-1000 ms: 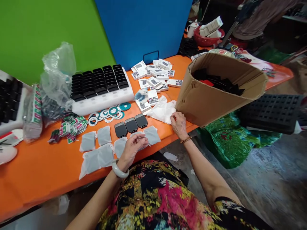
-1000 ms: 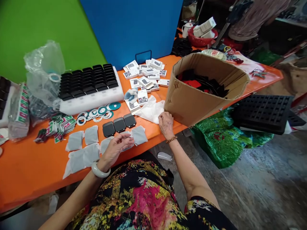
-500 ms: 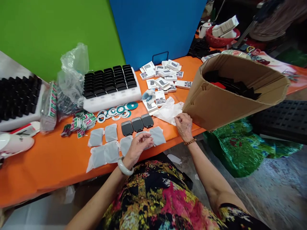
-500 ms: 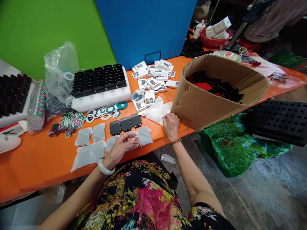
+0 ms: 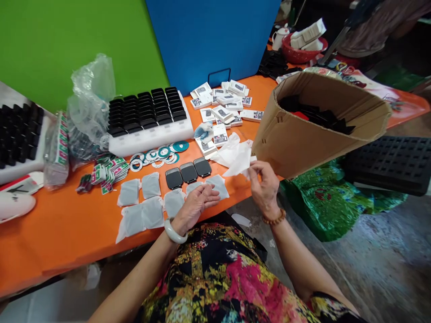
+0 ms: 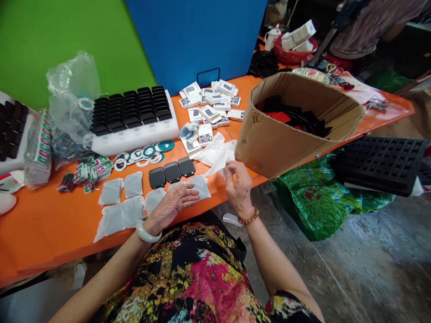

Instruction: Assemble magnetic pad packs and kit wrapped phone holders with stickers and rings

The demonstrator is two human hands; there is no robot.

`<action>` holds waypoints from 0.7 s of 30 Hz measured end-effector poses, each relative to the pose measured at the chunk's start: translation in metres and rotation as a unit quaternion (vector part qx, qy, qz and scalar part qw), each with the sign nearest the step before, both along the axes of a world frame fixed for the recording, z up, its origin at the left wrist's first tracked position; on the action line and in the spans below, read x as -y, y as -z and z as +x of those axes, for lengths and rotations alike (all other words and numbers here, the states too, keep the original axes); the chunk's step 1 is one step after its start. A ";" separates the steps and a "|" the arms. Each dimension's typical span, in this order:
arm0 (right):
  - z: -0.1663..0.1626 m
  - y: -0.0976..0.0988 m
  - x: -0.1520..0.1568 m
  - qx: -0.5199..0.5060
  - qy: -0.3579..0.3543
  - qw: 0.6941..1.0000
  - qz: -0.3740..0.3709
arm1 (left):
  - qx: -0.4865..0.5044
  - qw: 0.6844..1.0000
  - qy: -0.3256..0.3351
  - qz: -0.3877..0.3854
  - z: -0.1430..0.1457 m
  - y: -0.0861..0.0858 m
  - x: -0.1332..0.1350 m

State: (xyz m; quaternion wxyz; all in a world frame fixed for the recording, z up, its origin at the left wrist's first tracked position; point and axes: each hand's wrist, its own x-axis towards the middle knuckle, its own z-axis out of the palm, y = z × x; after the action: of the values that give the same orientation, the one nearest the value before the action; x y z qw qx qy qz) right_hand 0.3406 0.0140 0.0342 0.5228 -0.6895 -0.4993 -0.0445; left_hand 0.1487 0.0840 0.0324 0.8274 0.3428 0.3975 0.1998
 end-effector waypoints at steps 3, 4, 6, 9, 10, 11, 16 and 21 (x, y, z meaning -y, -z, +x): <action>-0.037 -0.002 0.005 -0.013 -0.083 0.996 0.016 | 0.070 0.996 -0.027 -0.054 0.001 -0.008 0.003; -0.049 0.000 0.006 -0.017 -0.105 0.994 0.025 | 0.085 0.993 -0.050 -0.058 0.001 -0.011 0.003; -0.068 0.006 0.004 -0.021 -0.149 0.988 0.038 | 0.096 0.989 -0.111 -0.036 -0.001 -0.016 0.001; -0.086 0.013 -0.003 -0.021 -0.209 0.977 0.045 | 0.087 0.977 -0.195 0.009 -0.010 -0.020 -0.005; -0.091 0.014 -0.005 -0.022 -0.221 0.974 0.046 | 0.082 0.973 -0.215 0.016 -0.014 -0.021 -0.008; -0.094 0.015 -0.007 -0.023 -0.229 0.972 0.045 | 0.075 0.970 -0.232 0.021 -0.018 -0.021 -0.011; -0.092 0.019 0.006 -0.012 -0.259 0.965 0.020 | 0.057 0.959 -0.273 0.043 -0.041 -0.022 -0.019; -0.060 0.057 0.062 -0.001 -0.218 0.975 -0.043 | 0.074 0.969 -0.228 0.053 -0.060 -0.029 -0.024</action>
State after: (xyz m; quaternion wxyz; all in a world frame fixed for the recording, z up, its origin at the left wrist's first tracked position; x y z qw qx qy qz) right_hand 0.2810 -0.0484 -0.0233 0.4900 -0.5863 -0.6384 0.0926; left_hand 0.0892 0.1080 0.0617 0.7674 0.2710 0.3918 0.4291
